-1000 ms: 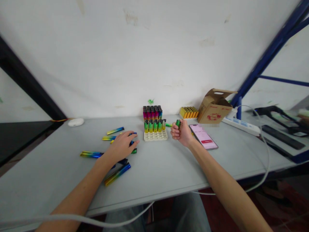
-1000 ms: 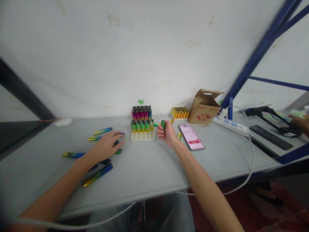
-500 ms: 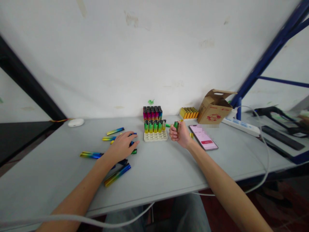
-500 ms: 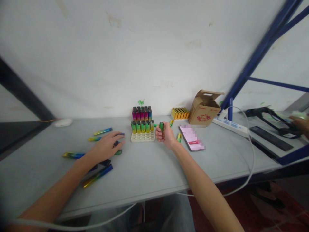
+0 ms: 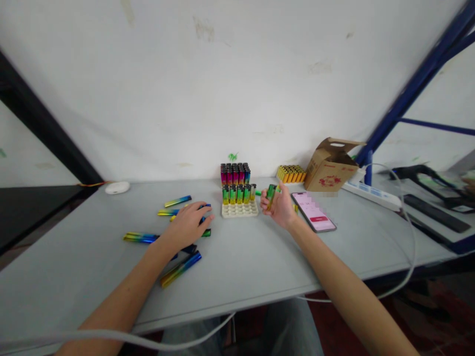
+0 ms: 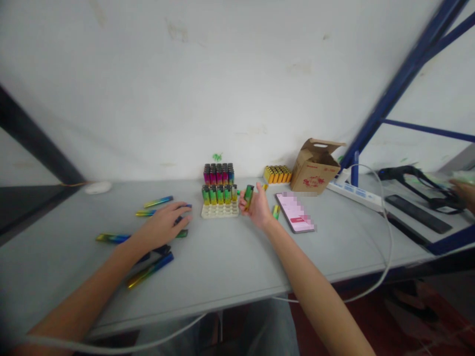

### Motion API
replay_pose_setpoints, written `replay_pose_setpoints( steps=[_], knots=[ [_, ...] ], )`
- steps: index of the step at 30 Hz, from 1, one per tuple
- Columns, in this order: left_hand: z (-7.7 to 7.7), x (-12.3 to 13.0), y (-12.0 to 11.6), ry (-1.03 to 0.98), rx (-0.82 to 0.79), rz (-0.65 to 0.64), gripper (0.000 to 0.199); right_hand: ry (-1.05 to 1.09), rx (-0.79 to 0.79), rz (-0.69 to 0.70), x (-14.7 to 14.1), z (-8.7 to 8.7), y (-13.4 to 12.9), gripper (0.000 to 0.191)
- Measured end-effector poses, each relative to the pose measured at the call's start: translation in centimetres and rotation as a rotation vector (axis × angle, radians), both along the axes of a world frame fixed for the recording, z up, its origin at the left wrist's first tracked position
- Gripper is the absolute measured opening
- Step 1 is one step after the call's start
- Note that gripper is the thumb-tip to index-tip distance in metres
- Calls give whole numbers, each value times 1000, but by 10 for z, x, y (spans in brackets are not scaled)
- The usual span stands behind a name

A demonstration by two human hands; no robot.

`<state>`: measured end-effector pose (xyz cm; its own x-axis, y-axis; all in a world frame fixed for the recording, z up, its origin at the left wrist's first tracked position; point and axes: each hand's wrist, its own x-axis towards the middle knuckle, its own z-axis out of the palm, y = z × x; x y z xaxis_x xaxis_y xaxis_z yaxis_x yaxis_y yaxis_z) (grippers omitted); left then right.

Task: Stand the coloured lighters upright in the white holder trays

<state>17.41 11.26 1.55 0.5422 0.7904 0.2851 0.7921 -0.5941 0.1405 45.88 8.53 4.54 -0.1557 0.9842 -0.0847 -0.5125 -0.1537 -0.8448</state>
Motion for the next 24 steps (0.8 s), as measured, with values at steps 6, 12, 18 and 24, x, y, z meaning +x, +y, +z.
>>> replay_pose_setpoints(
  steps=[6,12,18,24],
  knots=[
    [0,1,0,5,-3,7,52,-23,55,-38,-1,-3,-1,20],
    [1,1,-1,1,-7,15,50,-48,46,6,-3,-7,0,19],
    [0,1,-1,0,-5,19,48,19,35,42,0,-5,1,21],
    [0,1,-1,12,1,20,47,56,33,-43,0,-5,4,12]
  ],
)
